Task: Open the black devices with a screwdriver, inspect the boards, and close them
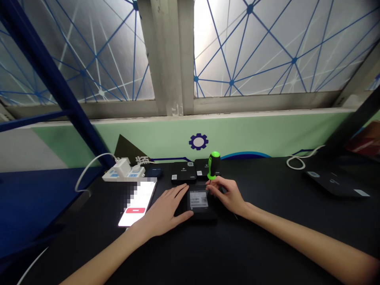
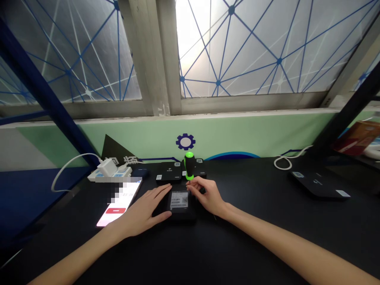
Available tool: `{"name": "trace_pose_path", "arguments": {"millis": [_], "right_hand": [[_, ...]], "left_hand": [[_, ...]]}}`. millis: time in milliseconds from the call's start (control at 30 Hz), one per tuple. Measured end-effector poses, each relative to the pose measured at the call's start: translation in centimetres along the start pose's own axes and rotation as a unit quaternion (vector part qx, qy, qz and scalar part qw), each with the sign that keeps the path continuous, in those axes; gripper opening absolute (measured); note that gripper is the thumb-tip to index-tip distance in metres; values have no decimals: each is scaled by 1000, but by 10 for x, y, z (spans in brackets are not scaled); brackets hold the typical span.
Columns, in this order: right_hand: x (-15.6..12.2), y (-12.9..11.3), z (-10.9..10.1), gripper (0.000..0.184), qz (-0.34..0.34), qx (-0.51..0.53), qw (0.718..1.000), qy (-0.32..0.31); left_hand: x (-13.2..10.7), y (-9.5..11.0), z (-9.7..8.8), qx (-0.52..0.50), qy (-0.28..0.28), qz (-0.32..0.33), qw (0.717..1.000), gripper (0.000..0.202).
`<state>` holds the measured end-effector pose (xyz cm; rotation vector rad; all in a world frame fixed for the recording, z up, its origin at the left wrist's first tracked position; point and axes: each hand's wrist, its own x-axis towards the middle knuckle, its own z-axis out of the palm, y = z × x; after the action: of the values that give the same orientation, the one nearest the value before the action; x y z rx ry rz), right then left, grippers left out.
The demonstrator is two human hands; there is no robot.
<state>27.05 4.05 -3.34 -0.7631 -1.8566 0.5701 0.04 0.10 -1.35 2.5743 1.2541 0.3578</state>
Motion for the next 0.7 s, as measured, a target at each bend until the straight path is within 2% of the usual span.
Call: {"name": "trace_pose_path", "arguments": {"millis": [367, 700], "right_hand": [[1, -9, -5, 13, -14, 8, 999, -40], [-2, -4, -4, 11, -8, 11, 999, -35]], "left_hand": [[0, 1, -1, 1, -10, -9, 1000, 73], [0, 0, 1, 13, -1, -4, 1000, 72]]}}
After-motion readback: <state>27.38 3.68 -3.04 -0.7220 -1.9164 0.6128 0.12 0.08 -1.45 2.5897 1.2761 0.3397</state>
